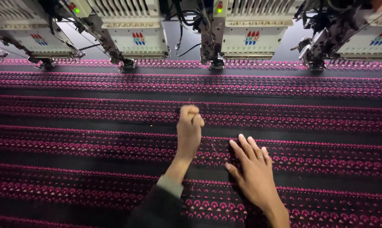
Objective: The person inspects a long piece of dark fabric with pink patterns moving under industrial embroidery machines. They use their hands to smooth the fabric, check the stitching, and remove loose threads along the production line.
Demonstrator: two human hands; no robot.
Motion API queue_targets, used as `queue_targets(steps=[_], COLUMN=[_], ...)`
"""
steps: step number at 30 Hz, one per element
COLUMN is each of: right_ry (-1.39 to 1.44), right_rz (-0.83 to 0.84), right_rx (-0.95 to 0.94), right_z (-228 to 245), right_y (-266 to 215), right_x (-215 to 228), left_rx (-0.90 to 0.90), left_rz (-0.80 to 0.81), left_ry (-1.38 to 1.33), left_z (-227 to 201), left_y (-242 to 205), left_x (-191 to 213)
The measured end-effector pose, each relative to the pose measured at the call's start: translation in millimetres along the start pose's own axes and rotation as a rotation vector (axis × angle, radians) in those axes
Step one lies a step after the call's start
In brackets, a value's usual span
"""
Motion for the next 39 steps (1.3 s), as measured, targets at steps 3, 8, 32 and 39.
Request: queue_targets(steps=[3, 8, 32, 39], right_ry=[0.002, 0.001, -0.024, -0.021], right_rz=[0.003, 0.016, -0.015, -0.018], right_rx=[-0.004, -0.013, -0.008, -0.003], right_z=[-0.5, 1.4, 5.7, 3.1], right_y=[0.3, 2.0, 1.6, 0.3], right_x=[-3.1, -0.8, -1.2, -2.0], left_rx=[-0.212, -0.367, -0.455, -0.414], left_rz=[-0.052, -0.016, -0.179, -0.617], left_ry=[0.212, 0.448, 0.801, 0.518], left_z=[15.3, 15.6, -24.0, 20.8], left_y=[48.6, 90.4, 61.6, 64.6], left_x=[-15.0, -49.7, -53.9, -2.0])
Point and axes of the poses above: each hand's wrist, its own y-axis towards the middle knuckle, its own x-axis out of the back of the hand, z = x × y, the point moved 9 cm from there along y, towards the middle knuckle, and after that the axes turned 4 degrees about z, right-handed, at the moved point
